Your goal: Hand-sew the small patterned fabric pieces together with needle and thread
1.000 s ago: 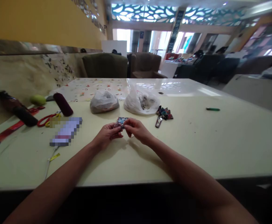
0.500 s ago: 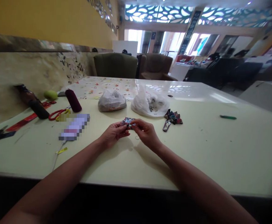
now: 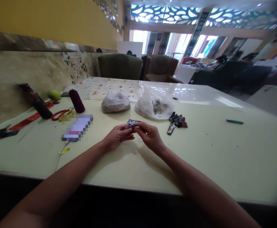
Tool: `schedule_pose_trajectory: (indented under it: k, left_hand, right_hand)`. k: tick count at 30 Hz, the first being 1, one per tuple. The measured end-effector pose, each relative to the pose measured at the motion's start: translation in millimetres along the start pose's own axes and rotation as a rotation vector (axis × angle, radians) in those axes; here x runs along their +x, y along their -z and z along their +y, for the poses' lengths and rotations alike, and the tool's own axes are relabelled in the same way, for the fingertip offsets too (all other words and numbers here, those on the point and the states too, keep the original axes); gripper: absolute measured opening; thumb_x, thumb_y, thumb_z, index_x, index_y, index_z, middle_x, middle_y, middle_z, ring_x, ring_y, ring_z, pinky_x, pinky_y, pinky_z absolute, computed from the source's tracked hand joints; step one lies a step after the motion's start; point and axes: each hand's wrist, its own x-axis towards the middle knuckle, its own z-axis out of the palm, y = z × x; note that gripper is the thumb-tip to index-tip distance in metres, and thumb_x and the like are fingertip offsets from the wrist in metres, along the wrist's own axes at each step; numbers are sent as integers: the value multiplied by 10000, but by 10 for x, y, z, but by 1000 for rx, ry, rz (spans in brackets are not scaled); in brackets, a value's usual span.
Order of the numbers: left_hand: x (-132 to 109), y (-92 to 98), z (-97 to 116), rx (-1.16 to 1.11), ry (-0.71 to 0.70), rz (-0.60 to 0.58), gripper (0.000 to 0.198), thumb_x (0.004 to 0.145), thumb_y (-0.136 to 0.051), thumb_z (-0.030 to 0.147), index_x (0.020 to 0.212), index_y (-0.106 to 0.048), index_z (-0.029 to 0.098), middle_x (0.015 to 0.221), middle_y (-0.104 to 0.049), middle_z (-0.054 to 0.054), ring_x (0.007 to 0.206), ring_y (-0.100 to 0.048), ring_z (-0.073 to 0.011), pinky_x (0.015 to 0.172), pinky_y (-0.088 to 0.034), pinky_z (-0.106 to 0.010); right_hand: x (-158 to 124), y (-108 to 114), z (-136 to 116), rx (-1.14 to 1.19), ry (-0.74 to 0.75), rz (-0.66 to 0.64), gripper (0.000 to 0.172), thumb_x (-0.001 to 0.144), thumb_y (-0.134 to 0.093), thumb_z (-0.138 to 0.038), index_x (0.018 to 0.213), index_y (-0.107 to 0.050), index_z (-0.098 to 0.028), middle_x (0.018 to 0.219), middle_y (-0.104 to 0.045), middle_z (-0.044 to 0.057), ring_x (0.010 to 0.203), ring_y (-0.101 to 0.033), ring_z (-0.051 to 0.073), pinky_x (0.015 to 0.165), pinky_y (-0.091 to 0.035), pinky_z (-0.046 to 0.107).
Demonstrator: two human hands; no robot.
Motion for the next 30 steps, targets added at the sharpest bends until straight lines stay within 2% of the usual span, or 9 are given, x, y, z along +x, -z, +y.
schedule_pose_trajectory:
  k: [8, 17, 23, 30]
  left_hand:
    - [-14, -12, 7, 73, 2, -20, 270, 726, -826, 294, 924, -726, 139, 848, -682, -16, 736, -632, -104, 815, -519, -285]
    - [-20, -7, 20, 75, 7, -29, 289, 716, -831, 298, 919, -704, 136, 835, -664, -7, 726, -627, -98, 808, -512, -279]
    - [-25, -14, 6, 91, 14, -45, 334, 736, -818, 318, 997, -686, 155, 865, -650, -1, 719, -632, -98, 811, -528, -295]
    - [-35, -24, -18, 81, -44, -67, 366, 753, -805, 325, 1067, -663, 203, 919, -653, -4, 725, -635, -105, 790, -557, -312]
  right_hand:
    - [6, 14, -30, -74, 7, -51, 143, 863, -599, -196, 946, -712, -167, 757, -711, 18, 613, -595, 106, 597, -458, 213]
    - [6, 22, -12, -90, 50, -114, 93, 870, -588, -162, 892, -678, -166, 773, -691, 18, 647, -570, 112, 630, -427, 219]
    - [12, 44, -21, -177, 78, -160, 138, 898, -543, -166, 765, -577, -179, 742, -640, 17, 659, -536, 125, 646, -391, 237]
    - [-12, 21, -32, -291, 26, -181, 165, 917, -474, -194, 753, -463, -208, 728, -599, 25, 626, -492, 147, 603, -345, 259]
